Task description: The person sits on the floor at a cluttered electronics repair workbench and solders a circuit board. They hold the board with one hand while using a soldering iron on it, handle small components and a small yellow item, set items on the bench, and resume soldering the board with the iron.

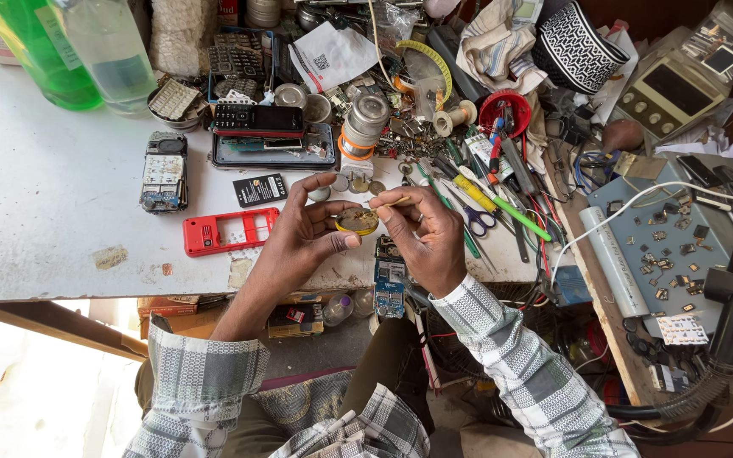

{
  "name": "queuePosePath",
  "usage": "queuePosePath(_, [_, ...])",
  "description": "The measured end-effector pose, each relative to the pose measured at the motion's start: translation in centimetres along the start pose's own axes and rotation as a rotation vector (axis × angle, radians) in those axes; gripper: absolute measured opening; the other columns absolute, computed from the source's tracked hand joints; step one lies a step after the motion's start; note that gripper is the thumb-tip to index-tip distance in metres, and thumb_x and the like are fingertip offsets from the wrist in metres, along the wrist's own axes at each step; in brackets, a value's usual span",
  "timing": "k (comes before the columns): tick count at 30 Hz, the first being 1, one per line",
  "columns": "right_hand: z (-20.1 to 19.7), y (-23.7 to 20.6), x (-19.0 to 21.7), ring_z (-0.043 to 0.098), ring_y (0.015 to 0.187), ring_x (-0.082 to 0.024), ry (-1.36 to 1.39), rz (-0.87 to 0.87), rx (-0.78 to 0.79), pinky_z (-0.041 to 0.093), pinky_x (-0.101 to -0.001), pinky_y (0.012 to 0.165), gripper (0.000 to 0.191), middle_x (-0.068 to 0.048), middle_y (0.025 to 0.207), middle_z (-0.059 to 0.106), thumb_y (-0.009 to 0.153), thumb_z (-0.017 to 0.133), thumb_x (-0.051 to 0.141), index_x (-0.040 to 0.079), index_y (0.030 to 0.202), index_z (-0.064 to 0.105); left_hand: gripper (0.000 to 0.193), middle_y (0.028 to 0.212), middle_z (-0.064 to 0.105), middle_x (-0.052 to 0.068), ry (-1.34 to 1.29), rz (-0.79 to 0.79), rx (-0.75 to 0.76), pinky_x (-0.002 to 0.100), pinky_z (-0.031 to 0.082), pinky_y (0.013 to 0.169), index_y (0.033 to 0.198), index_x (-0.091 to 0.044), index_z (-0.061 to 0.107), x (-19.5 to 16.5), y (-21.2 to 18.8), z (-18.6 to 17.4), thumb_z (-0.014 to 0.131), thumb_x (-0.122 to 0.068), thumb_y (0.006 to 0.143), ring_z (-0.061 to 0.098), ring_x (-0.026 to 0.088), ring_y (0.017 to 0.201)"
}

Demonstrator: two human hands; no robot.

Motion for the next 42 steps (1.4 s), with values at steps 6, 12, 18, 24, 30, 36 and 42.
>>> queuePosePath(6, [0.0, 0.2, 0.4, 0.077, 0.096, -0.014, -0.098, 0.014, 0.023, 0.065, -0.026, 0.079, 0.014, -0.008, 0.106, 0.076, 0.102, 0.066, 0.008, 0.001, 0.114, 0.067, 0.084, 0.124, 0.07, 0.017, 0.036, 0.002, -0.011, 0.032, 0.058, 0.089, 0.149, -0.005, 0.033, 0.2, -0.1, -0.1, 0.082, -0.009, 0.082, 0.068, 0.019, 0.107])
queuePosePath(12, [0.0, 0.3, 0.7, 0.077, 0.098, -0.014, -0.15, -0.039, 0.031, 0.065, -0.0264, 0.081, 0.014, -0.008, 0.11, 0.076, 0.102, 0.067, 0.008, 0.002, 0.114, 0.068, 0.083, 0.124, 0.069, 0.017, 0.036, -0.011, -0.03, 0.032, 0.057, 0.092, 0.148, -0.005, 0.034, 0.4, 0.0, 0.0, 0.083, -0.012, 0.081, 0.067, 0.019, 0.109])
queuePosePath(18, [-0.1, 0.3, 0.1, 0.076, 0.095, -0.014, -0.067, 0.068, 0.038, 0.063, -0.0262, 0.08, 0.014, -0.009, 0.105, 0.077, 0.104, 0.065, 0.007, 0.0, 0.115, 0.066, 0.08, 0.129, 0.068, 0.019, 0.029, 0.0, -0.021, 0.033, 0.056, 0.097, 0.145, -0.005, 0.034, 0.5, 0.0, 0.0, 0.082, -0.013, 0.081, 0.067, 0.022, 0.118])
queuePosePath(24, [-0.7, 0.7, -1.4, 0.073, 0.104, -0.018, 0.333, 0.129, -0.006, 0.064, -0.034, 0.096, 0.013, -0.012, 0.11, 0.073, 0.106, 0.062, 0.004, -0.002, 0.117, 0.058, 0.078, 0.131, 0.066, 0.02, 0.044, 0.015, -0.016, 0.034, 0.057, 0.102, 0.143, -0.003, 0.035, -0.2, 0.0, 0.2, 0.082, -0.013, 0.082, 0.067, 0.024, 0.123])
queuePosePath(30, [-2.2, 0.3, -1.7, 0.072, 0.108, -0.023, 0.642, 0.262, -0.106, 0.063, -0.0397, 0.098, 0.016, -0.013, 0.113, 0.07, 0.104, 0.062, 0.003, 0.001, 0.119, 0.057, 0.064, 0.137, 0.063, 0.024, 0.652, 0.315, -0.107, 0.041, 0.054, 0.1, 0.135, 0.003, 0.039, -0.5, -0.6, 1.0, 0.08, -0.003, 0.086, 0.064, 0.032, 0.128])
queuePosePath(36, [-4.2, -2.6, -0.7, 0.071, 0.11, -0.024, 0.745, 0.268, -0.17, 0.062, -0.0405, 0.099, 0.017, -0.013, 0.116, 0.071, 0.106, 0.062, 0.002, 0.002, 0.123, 0.059, 0.06, 0.11, 0.067, 0.017, 1.113, 0.231, -0.059, 0.048, 0.037, 0.095, 0.143, 0.001, 0.038, 0.5, -0.6, 1.8, 0.07, -0.004, 0.092, 0.066, 0.033, 0.101])
queuePosePath(42, [-6.3, -7.6, 0.5, 0.071, 0.114, -0.024, 0.73, 0.231, -0.322, 0.062, -0.0402, 0.101, 0.018, -0.013, 0.119, 0.07, 0.109, 0.06, 0.003, 0.004, 0.127, 0.058, 0.065, 0.14, 0.054, 0.022, 1.085, 0.369, -0.074, 0.051, 0.038, 0.1, 0.146, -0.001, 0.043, -0.4, -1.4, 1.8, 0.073, -0.01, 0.089, 0.052, 0.038, 0.117])
Point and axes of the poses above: each hand's wrist, its own y-axis towards the middle knuckle, its own z-axis out of the palm, x = y × z, the point moved 1 cm from there along y, towards the middle knuckle
